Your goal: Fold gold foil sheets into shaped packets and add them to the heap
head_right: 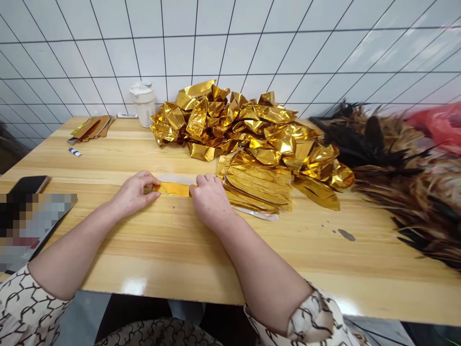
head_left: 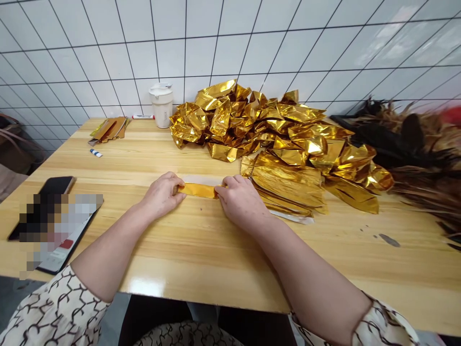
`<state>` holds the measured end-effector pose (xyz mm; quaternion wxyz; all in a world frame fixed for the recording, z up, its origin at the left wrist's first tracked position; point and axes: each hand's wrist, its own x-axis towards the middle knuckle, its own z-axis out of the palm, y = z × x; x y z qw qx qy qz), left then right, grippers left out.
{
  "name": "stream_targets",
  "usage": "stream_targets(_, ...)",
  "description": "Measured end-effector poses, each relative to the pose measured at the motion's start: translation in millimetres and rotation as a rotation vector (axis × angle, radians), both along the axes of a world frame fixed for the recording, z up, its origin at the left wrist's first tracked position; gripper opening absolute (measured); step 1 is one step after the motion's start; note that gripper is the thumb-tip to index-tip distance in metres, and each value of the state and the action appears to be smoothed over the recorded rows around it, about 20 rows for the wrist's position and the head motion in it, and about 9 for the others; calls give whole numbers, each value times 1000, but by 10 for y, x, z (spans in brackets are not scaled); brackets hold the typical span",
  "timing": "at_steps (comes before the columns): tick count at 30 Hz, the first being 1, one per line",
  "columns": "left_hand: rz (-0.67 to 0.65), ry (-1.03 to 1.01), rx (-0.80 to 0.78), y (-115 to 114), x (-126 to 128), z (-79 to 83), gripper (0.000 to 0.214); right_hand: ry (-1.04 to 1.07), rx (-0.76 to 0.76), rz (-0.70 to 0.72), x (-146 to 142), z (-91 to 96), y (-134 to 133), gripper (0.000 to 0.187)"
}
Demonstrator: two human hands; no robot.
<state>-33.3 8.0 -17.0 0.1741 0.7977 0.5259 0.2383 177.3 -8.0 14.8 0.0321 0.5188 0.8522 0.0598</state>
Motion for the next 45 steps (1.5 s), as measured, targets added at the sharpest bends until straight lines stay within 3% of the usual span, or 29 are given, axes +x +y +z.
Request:
stream_targets(14, -157, 302, 124, -49, -31, 131, 18, -8, -38, -16, -71, 45, -51, 30)
stream_targets(22, -70, 112, 2, -32, -18, 96, 34, -27, -62, -27, -85, 62, -50, 31)
stream_targets(27, -60, -12, 4, -5, -26, 40, 38, -14, -71, -26, -78, 61, -50, 31)
stream_targets(37, -111, -99, 62, 12, -37, -36, 26, 1, -20, 7, -54, 16, -44, 29)
stream_targets(45, -177, -96, 147, 47, -65, -3, 20, 14, -41, 21, -79, 28, -81, 28)
